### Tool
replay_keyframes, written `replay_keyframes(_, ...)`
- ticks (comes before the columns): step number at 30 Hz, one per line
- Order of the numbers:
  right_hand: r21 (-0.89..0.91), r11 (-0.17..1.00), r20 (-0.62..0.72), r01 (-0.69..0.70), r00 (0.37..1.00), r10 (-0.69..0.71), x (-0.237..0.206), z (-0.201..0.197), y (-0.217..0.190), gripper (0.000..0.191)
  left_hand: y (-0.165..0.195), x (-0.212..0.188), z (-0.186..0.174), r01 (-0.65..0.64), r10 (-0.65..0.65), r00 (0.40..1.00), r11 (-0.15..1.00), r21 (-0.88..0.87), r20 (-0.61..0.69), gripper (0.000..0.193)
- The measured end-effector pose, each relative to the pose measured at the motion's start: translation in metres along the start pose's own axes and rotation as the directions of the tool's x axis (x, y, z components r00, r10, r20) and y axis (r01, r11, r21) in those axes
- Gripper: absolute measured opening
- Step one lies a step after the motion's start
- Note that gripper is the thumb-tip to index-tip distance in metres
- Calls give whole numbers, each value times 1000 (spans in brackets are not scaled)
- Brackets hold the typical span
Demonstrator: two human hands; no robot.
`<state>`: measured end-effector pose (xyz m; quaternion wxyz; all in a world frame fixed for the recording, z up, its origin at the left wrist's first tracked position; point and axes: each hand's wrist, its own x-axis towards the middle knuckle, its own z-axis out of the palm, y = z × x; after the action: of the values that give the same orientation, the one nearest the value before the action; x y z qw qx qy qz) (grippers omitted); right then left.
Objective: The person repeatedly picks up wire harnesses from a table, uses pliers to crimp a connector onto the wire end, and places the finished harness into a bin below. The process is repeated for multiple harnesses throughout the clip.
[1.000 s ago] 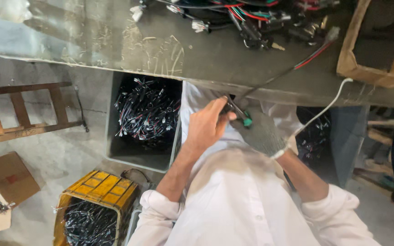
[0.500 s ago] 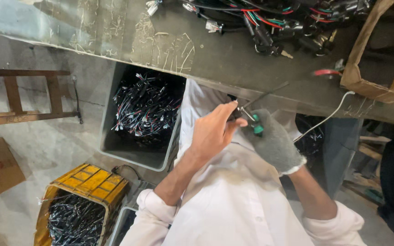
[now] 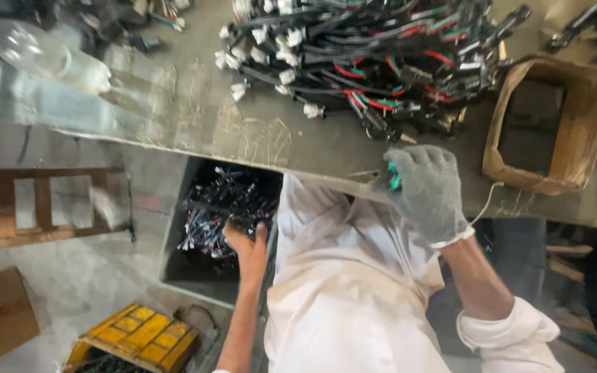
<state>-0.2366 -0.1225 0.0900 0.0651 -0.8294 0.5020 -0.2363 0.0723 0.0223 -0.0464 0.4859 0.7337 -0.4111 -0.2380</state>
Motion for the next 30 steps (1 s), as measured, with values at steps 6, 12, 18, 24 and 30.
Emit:
replay_keyframes(6,-6,1000,-72,-29,997,28,16,3,13,54,70,58,22,-401,445,895,838,371,-39,56)
replay_keyframes(12,41,998,-100,-52,993,56,13,-6,12,53,225,154,135,-824,809,566,558,92,157,28)
replay_keyframes(18,58,996,-128,-68,989,75,9,-10,13,53,320,207,202,-939,886,340,301,168,315,12)
replay_keyframes(24,252,962,-195,-107,968,159,16,-36,3,50,367,210,129,-939,909,344,339,61,234,21)
replay_keyframes(30,201,980,-523,1,846,106,8,-76,-24,63,356,94,57,-1000,780,0,-18,22,626,23)
